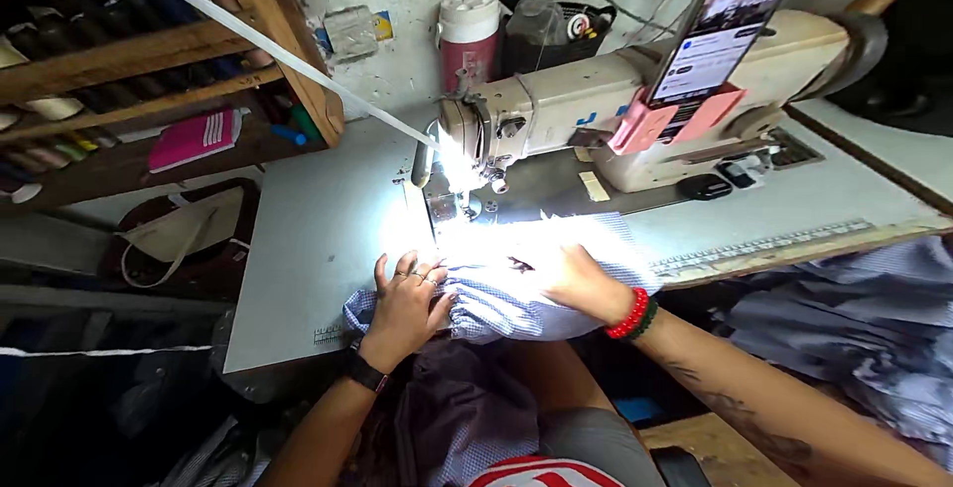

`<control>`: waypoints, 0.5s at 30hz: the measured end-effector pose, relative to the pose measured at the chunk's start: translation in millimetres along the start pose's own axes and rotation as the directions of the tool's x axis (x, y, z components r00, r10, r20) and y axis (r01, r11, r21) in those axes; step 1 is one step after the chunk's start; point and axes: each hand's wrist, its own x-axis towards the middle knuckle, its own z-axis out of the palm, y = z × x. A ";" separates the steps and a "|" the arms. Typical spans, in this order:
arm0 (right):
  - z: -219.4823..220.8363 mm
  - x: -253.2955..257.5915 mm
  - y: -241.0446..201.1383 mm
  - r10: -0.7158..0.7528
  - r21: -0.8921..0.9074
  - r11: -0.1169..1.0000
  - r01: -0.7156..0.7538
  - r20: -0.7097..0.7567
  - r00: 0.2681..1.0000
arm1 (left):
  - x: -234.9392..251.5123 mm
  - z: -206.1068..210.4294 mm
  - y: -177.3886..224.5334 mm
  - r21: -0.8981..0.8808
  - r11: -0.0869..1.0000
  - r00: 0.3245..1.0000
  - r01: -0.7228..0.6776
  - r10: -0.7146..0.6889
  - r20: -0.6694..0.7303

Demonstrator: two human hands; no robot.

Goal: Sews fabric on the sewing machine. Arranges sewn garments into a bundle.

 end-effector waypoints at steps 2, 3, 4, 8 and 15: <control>3.1 -1.3 3.3 -0.002 -0.014 1.000 0.002 -0.025 1.000 | 0.2 0.3 -9.2 0.004 1.000 1.000 0.018 -0.018 0.010; 4.4 -0.3 6.1 -0.006 -0.019 1.000 0.006 -0.043 0.999 | 1.7 0.6 -12.3 0.005 1.000 1.000 0.022 -0.022 0.019; 4.3 2.2 8.6 0.003 -0.028 1.000 -0.004 -0.036 0.999 | 4.7 0.5 -14.7 0.006 1.000 0.999 0.025 -0.026 0.033; -4.8 23.7 13.4 0.098 -0.081 0.993 -0.089 0.114 0.989 | 30.0 -4.7 -27.9 0.003 0.999 0.993 0.040 -0.040 0.108; -6.2 58.4 28.9 0.185 -0.069 0.982 -0.176 0.172 0.968 | 63.7 -11.2 -47.0 0.008 0.999 0.983 0.046 -0.047 0.176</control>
